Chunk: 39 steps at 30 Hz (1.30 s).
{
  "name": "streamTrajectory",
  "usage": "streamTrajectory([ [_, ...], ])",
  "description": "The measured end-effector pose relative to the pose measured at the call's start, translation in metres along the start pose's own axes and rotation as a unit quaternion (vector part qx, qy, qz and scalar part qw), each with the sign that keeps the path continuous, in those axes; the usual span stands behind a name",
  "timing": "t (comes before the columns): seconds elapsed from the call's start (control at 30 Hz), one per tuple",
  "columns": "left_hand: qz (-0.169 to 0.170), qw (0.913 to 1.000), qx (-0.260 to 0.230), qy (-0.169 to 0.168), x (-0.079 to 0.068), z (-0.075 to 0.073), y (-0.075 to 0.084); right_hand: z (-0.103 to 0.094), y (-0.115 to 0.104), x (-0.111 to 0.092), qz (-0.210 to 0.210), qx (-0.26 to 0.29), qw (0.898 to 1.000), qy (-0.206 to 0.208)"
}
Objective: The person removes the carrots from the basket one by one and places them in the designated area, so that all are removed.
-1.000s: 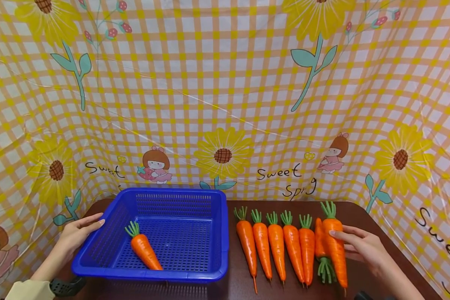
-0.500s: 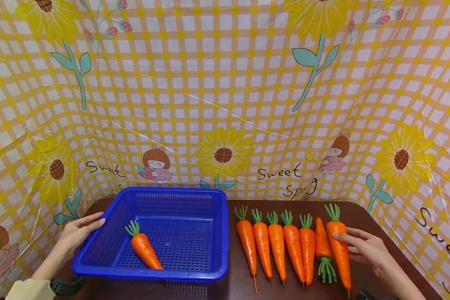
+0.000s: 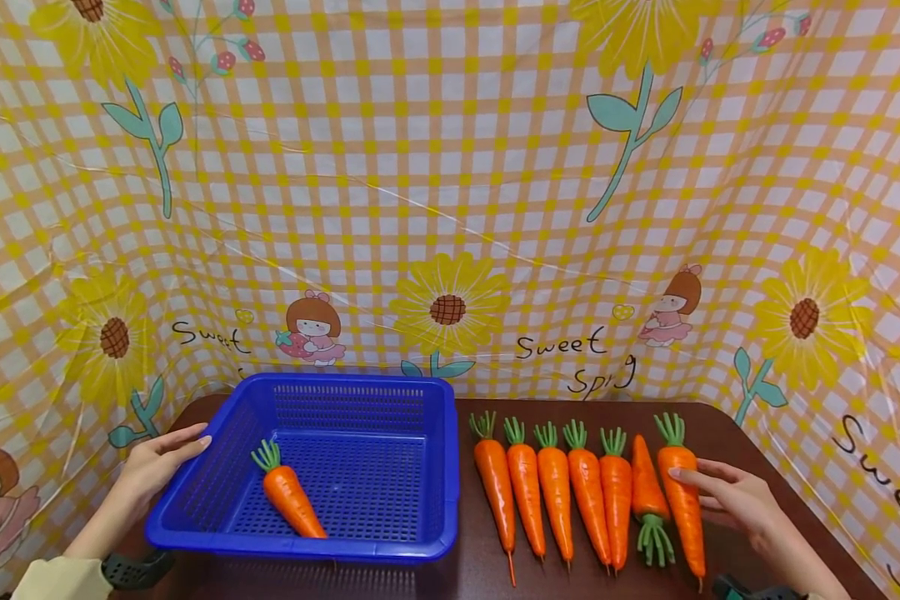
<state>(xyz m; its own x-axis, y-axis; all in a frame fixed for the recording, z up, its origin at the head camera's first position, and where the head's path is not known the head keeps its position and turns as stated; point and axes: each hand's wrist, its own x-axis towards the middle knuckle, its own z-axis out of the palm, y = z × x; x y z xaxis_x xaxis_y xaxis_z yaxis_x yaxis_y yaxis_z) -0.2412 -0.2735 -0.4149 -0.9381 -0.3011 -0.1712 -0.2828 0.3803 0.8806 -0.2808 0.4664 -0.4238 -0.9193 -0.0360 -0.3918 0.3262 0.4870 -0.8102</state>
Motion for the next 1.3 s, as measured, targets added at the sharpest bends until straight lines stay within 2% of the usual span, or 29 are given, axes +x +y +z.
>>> streamTrajectory([
  [0.3,-0.003,1.0,-0.008,-0.002,0.0,0.001,0.001,-0.003,0.012,0.007,0.003,-0.011,1.0,-0.001],
  [0.53,0.003,0.9999,-0.009,-0.009,0.0,0.001,0.002,-0.003,0.018,0.011,0.001,-0.006,1.0,-0.019],
  [0.73,0.004,1.0,-0.005,-0.001,0.0,0.0,0.001,-0.002,0.02,0.013,0.002,-0.005,1.0,-0.022],
  [0.97,-0.003,1.0,0.003,0.006,0.002,0.0,0.001,0.002,0.017,0.015,0.027,0.0,1.0,-0.014],
  [1.07,-0.003,1.0,0.004,0.006,0.001,0.0,0.001,0.002,0.018,0.015,0.017,-0.011,1.0,-0.021],
  [1.3,0.0,0.9999,0.007,0.009,0.0,0.0,0.0,0.004,0.018,0.019,0.026,0.003,1.0,-0.017],
])
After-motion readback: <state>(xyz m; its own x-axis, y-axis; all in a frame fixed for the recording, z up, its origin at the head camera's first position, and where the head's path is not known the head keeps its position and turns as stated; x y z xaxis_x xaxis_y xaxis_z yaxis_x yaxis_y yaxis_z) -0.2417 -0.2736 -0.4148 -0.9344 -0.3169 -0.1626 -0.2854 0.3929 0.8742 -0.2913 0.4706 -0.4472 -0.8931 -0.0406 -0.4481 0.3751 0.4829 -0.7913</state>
